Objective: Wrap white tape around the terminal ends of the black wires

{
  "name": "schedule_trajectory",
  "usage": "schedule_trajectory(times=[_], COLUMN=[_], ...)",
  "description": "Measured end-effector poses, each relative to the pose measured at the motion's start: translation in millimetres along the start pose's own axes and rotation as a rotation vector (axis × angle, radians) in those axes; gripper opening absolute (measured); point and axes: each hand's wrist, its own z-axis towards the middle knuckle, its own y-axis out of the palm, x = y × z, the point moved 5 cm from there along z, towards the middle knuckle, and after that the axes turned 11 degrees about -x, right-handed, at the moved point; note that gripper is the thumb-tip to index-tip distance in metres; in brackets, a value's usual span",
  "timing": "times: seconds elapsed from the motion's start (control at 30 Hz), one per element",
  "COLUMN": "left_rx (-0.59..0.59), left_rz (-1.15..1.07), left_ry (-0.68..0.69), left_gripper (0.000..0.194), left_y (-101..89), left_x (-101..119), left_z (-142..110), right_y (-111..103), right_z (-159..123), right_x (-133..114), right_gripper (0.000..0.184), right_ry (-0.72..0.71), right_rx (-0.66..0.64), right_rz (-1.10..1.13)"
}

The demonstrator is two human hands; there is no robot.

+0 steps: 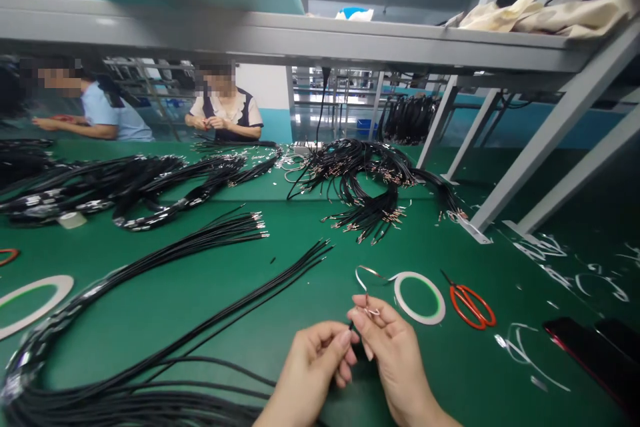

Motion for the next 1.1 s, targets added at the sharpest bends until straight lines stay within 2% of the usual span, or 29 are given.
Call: schedule_trajectory(times=[0.17,0.3,0.47,0.67,0.83,1.0,1.1], left_rx=[0.153,0.217,0.209,0.193,0.182,0.184,0.2], left_rz=[-0.097,-0.019,0.08,-0.025,-0.065,0.005,0.007], left_ry=[0.026,0.049,0.076,0.047,0.03,0.049,0.077], left_gripper=[0.031,0.026,0.022,0.024,0.025,0.023,0.023], left_y=[-5.8,-9.0,-6.2,-4.9,-5.6,-5.8,-7.5], left_x=[-7.7,-11.2,-11.5,-13.7,-16.6,-18.9,-18.3], left_z=[-1.7,-3.9,-4.8,-5.0,-4.0,-3.6,-2.7], right_y=[4.5,-3.7,-3.9,1.7,0.1,-0.4,-5.5], right_z=[-1.5,-0.2,1.1,1.8,3.8,2.9,1.3], right_x=[2.4,-7.2,-9.4,0.2,-4.4,-7.1,-10.8], right_gripper=[0.041,0.04,0.039,0.04,0.041,0.04,0.035], right_ry=[0.058,0.0,-0.022,0.016,0.058,0.047,0.012], right_rx=[-0.122,-0.053,0.016,-0.062,-0.158,-0.121,-0.064], right_rz=[-0.005,-0.054,-0.052,-0.025,-0.071,-0.098,-0.207])
